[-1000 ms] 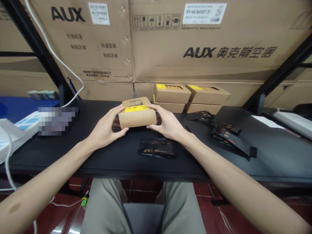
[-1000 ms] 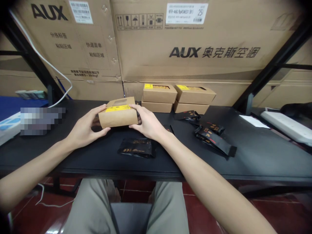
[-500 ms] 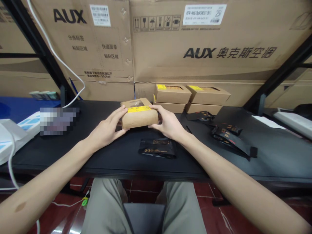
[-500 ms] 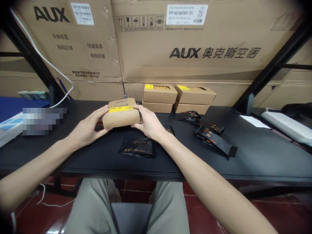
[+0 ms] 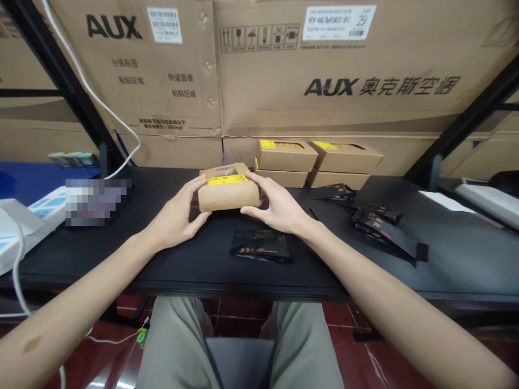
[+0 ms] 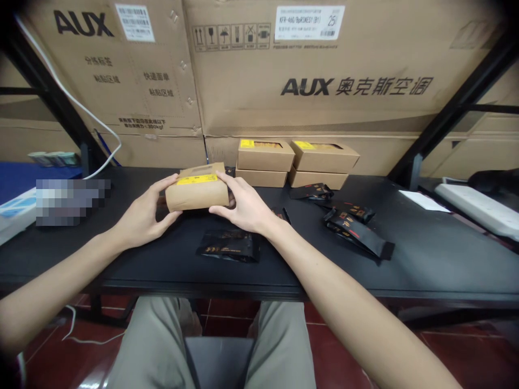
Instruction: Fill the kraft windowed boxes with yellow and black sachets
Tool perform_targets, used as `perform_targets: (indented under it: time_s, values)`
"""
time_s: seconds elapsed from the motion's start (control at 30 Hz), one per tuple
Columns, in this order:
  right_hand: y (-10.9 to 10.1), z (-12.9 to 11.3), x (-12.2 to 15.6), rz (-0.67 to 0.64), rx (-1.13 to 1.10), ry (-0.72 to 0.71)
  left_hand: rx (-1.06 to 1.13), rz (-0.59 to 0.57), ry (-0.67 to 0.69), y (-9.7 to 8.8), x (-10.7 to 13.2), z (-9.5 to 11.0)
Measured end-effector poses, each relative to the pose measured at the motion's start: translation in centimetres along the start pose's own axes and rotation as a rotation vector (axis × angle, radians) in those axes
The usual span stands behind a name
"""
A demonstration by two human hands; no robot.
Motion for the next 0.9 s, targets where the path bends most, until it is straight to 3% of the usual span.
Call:
perform_targets:
  time_s: [0.33,0.67,0.9]
  values:
    - [0.1,-0.5,0.1,0.006,0.072,-0.024,0.084,0.073,0.029,0.1,0.1,0.0]
    - [0.3,-1.1,0.2,-0.056,0.273,0.055,0.058,0.087,0.035,-0.1,-0.2,0.3]
    - [0.3,-1.7,0.8,-0.097,0.323,-0.062,0.141,0.08,-0.003,0.0,-0.1,0.1]
Point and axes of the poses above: each hand's wrist, its own x-axis away from the middle knuckle, its own y-axis out of the palm, z = x × y, the point moved 6 cm from there along -x, towards the middle knuckle, and after that the axes turned 15 degrees about y, right-handed, at the moved point
